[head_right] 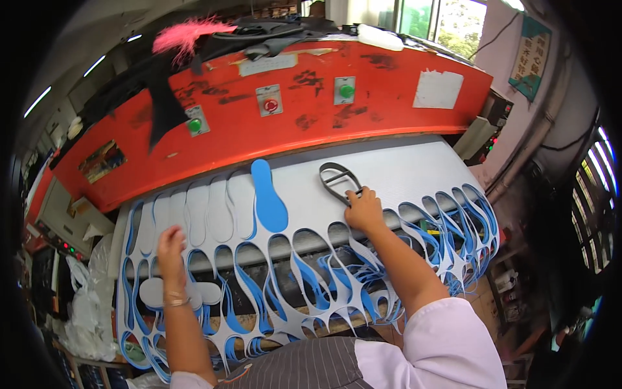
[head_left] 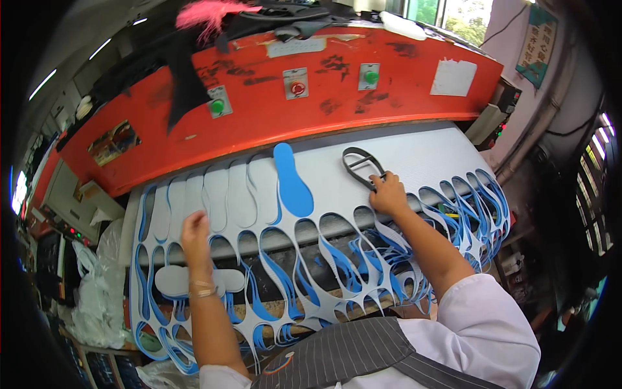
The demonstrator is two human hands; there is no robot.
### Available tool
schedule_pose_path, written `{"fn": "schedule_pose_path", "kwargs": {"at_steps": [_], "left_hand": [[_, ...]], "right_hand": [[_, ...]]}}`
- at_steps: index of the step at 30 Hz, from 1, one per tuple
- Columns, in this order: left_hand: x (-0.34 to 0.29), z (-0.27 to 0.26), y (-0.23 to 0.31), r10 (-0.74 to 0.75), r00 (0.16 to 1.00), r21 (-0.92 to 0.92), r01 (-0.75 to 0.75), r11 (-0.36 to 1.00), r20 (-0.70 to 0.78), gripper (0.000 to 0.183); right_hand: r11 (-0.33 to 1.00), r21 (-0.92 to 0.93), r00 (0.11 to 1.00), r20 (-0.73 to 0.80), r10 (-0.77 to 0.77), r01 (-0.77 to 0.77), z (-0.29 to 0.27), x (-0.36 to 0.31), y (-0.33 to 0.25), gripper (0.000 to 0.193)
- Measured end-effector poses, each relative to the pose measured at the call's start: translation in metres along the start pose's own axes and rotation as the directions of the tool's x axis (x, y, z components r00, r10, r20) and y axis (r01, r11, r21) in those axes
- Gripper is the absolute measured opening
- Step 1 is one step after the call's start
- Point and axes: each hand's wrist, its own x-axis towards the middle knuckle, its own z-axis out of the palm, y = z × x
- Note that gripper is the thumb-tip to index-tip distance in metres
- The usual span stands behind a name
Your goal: Die-cut insoles from foam sheets using a press machine.
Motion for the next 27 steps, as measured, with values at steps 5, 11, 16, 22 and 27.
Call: {"fn": "schedule_pose_path", "kwargs": {"at_steps": [5, 11, 16, 22, 27], "left_hand": [[0.059, 0.148, -0.021, -0.338, 0.879, -0.064, 0.380, 0.923, 0.336, 0.037], [0.122, 0.243, -0.077, -0.225, 0.972, 0.723, 0.202, 0.661, -0.066, 0.041], [0.140, 0.205, -0.087, -0.045, 0.996, 0.649, 0.082, 0.757, -0.073, 0.029], [0.020, 0.222, 0.031, 0.384, 0.921, -0.189, -0.390, 0.901, -0.069, 0.011], [-0.056, 0.118, 0.114, 0.445, 0.889, -0.034, -0.451, 0.892, -0.104, 0.019]], "right_hand": [[0.999, -0.022, 0.999, -0.015, 0.034, -0.034, -0.005, 0.000, 0.007, 0.044], [0.997, -0.009, 0.986, 0.149, 0.071, -0.070, -0.007, 0.012, -0.009, 0.042], [0.996, 0.083, 0.980, 0.193, -0.046, 0.030, -0.023, 0.005, -0.038, 0.045], [0.998, 0.017, 0.994, 0.092, 0.064, -0.066, -0.023, -0.025, 0.007, 0.045], [0.992, -0.121, 0.998, 0.055, -0.013, 0.019, -0.034, -0.039, 0.046, 0.048]]}}
